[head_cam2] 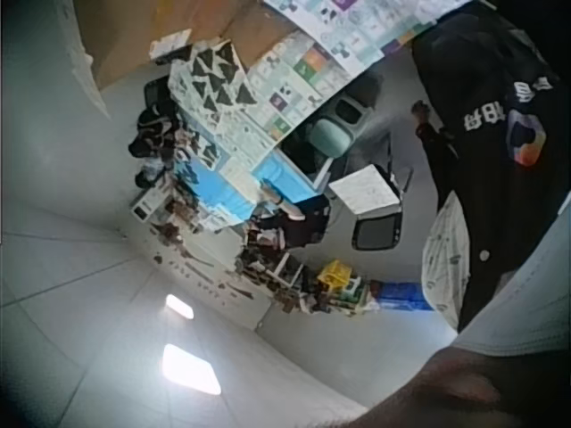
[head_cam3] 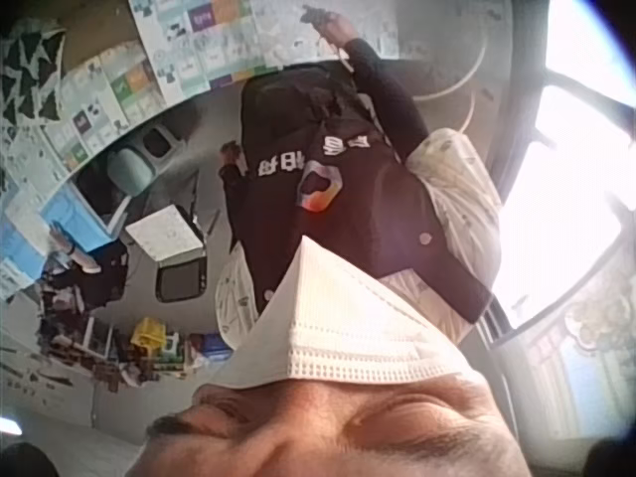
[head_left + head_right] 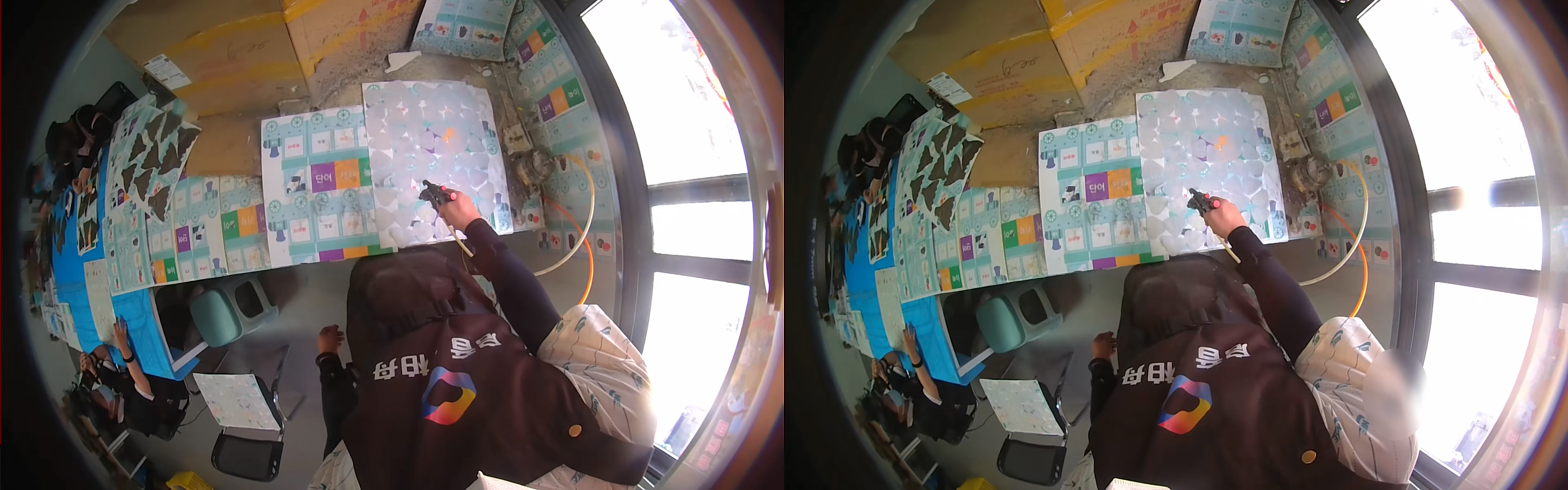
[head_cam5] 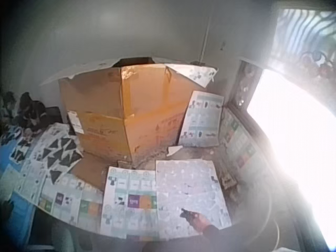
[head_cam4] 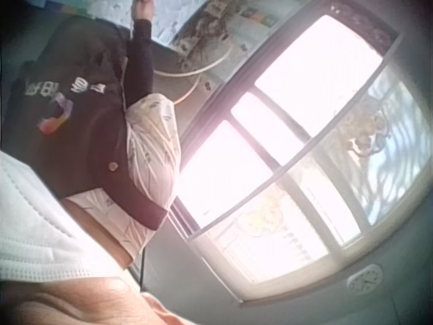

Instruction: Apply adhesive to patterned shoe material using a spray gun.

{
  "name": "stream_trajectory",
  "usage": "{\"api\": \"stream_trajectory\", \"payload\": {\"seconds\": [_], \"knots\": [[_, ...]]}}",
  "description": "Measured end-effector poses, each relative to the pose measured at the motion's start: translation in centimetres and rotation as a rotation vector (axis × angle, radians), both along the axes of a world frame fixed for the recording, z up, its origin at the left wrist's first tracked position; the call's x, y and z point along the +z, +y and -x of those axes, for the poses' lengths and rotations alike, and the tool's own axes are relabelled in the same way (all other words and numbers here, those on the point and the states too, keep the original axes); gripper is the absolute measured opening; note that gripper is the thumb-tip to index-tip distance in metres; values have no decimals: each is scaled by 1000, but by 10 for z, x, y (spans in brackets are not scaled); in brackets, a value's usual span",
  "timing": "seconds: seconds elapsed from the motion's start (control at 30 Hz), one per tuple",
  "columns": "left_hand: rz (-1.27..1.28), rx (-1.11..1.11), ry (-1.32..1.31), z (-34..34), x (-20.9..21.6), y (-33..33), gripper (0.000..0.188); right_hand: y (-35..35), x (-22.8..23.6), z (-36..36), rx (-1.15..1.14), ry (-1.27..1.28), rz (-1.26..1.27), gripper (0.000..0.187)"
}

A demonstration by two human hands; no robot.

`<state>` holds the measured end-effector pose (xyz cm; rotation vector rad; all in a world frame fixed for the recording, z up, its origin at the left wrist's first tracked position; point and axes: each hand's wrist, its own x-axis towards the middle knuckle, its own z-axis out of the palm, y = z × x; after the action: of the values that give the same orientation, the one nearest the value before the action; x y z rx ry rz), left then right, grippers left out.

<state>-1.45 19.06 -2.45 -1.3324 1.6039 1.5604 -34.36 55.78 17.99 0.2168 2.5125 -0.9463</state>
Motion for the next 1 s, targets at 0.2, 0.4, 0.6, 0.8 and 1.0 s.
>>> {"api": "stream_trajectory", "payload": {"seconds": [0.2, 0.4, 0.6, 0.8, 1.0], "knots": [[23, 37, 22, 12, 8, 0, 25, 7, -1, 0, 55, -22, -50, 21], [-3, 41, 42, 8, -1, -1, 23, 27, -11, -2, -145, -103, 154, 16], [-68, 0, 60, -13, -27, -4, 24, 41, -4, -4, -238, -155, 200, 15], [130, -368, 332, -16, -36, -11, 23, 38, -3, -6, -186, -66, 163, 16], [-7, -12, 36, 11, -11, -9, 23, 45, -5, -3, -61, -131, 42, 15]]}}
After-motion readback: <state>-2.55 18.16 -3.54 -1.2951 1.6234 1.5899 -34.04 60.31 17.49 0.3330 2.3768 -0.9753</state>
